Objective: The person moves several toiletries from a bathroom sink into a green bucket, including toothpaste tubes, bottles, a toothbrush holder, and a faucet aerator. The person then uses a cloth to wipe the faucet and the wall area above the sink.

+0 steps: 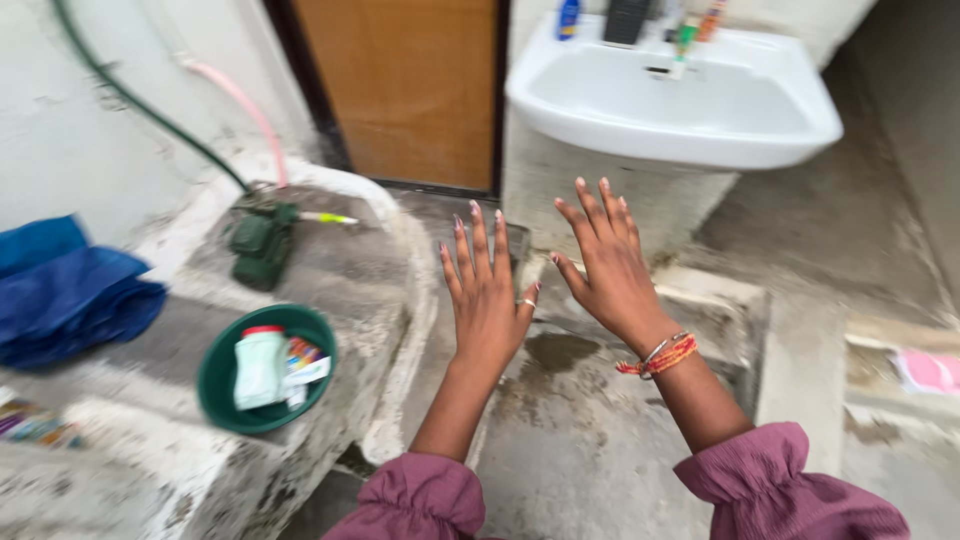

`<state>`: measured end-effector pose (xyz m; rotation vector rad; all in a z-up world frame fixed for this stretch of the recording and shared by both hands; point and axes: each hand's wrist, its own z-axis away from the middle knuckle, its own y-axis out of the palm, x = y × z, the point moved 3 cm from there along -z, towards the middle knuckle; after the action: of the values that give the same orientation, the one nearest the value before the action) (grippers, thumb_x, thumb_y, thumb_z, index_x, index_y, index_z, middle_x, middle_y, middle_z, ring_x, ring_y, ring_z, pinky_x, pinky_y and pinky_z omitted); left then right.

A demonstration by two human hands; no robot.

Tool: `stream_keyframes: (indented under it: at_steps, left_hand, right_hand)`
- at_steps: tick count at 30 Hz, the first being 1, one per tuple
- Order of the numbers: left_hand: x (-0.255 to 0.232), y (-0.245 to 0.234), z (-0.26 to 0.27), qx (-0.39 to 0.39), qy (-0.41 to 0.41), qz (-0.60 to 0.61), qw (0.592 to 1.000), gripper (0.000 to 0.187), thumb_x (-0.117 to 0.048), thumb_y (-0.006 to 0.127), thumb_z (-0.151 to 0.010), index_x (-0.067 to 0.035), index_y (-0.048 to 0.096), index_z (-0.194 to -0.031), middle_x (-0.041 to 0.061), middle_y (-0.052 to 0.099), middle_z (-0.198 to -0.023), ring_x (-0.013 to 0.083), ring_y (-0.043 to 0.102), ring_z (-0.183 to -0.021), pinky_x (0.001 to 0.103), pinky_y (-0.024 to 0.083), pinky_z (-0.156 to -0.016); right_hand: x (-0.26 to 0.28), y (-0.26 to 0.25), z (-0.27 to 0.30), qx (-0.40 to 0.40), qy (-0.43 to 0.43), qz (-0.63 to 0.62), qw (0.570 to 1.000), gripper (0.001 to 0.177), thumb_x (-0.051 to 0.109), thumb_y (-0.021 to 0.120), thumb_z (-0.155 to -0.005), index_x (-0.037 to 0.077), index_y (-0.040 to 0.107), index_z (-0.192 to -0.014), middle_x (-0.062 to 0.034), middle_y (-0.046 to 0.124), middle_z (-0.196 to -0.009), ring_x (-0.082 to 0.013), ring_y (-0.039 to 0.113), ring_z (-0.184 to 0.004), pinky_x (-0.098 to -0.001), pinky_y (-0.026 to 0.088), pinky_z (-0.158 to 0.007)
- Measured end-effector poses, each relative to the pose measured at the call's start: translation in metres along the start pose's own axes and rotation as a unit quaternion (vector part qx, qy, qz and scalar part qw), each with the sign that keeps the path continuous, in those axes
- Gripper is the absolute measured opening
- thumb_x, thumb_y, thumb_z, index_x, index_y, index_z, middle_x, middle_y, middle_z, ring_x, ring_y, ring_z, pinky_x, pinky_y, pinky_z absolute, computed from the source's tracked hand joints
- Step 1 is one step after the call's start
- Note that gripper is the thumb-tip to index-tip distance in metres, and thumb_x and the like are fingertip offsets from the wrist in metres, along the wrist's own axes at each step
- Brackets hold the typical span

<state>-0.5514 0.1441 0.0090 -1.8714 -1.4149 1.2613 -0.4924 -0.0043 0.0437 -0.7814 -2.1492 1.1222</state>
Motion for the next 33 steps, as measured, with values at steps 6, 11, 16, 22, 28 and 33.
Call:
stream_keyframes:
  at_steps: [6, 11, 16, 22, 28, 33]
  left_hand:
    - [-0.056, 0.029, -0.026, 0.018, 0.049, 0.02, 0.998, 0.106, -0.037, 0.079, -0.082, -0.005, 0.016, -0.161, 0.021, 0.003, -0.169, 0.0413, 0.005, -0.157, 0.06, 0.003, -0.125]
    - [-0.079, 0.059, -0.07, 0.026, 0.083, 0.029, 0.996, 0.107, -0.037, 0.079, -0.083, -0.006, 0.013, -0.161, 0.022, 0.001, -0.168, 0.043, 0.005, -0.156, 0.061, 0.004, -0.124]
    - [-0.089, 0.109, -0.131, 0.04, 0.1, 0.04, 0.993, 0.109, -0.038, 0.079, -0.083, -0.006, 0.01, -0.162, 0.023, 0.0, -0.168, 0.0428, 0.003, -0.156, 0.061, 0.003, -0.124]
    - [-0.089, 0.166, -0.215, 0.047, 0.122, 0.055, 0.99, 0.11, -0.04, 0.079, -0.083, -0.006, 0.009, -0.161, 0.026, -0.001, -0.167, 0.0429, 0.0, -0.155, 0.062, 0.001, -0.123]
    - [-0.079, 0.203, -0.289, 0.052, 0.147, 0.053, 0.986, 0.11, -0.04, 0.08, -0.081, -0.003, 0.012, -0.16, 0.028, -0.001, -0.166, 0.0435, -0.001, -0.155, 0.062, -0.001, -0.123]
    - [-0.081, 0.231, -0.324, 0.065, 0.146, 0.056, 0.986, 0.109, -0.038, 0.08, -0.081, -0.003, 0.014, -0.16, 0.027, 0.0, -0.166, 0.0425, 0.0, -0.155, 0.062, -0.001, -0.123]
  right_hand:
    - [-0.063, -0.04, 0.027, -0.034, 0.054, 0.027, 0.998, 0.064, 0.029, 0.066, -0.096, 0.012, 0.042, -0.153, -0.0171, 0.026, -0.167, -0.0392, 0.012, -0.157, -0.057, 0.013, -0.125]
    - [-0.113, -0.051, 0.021, -0.063, 0.09, 0.038, 0.993, 0.065, 0.029, 0.066, -0.095, 0.011, 0.041, -0.154, -0.0172, 0.025, -0.167, -0.0386, 0.012, -0.157, -0.0577, 0.012, -0.125]
    - [-0.168, -0.039, -0.007, -0.049, 0.114, 0.057, 0.991, 0.063, 0.031, 0.066, -0.095, 0.013, 0.043, -0.151, -0.0157, 0.025, -0.167, -0.0387, 0.012, -0.157, -0.0577, 0.012, -0.125]
    - [-0.234, -0.021, -0.076, -0.052, 0.127, 0.074, 0.988, 0.063, 0.031, 0.066, -0.093, 0.014, 0.044, -0.15, -0.0158, 0.024, -0.167, -0.0401, 0.011, -0.156, -0.0571, 0.012, -0.124]
    - [-0.278, -0.007, -0.14, -0.076, 0.134, 0.069, 0.986, 0.062, 0.03, 0.066, -0.094, 0.014, 0.044, -0.15, -0.0163, 0.025, -0.167, -0.0401, 0.011, -0.156, -0.0572, 0.012, -0.124]
    - [-0.312, 0.007, -0.165, -0.074, 0.152, 0.055, 0.984, 0.061, 0.03, 0.066, -0.095, 0.015, 0.044, -0.15, -0.0159, 0.026, -0.167, -0.0398, 0.011, -0.157, -0.0571, 0.011, -0.124]
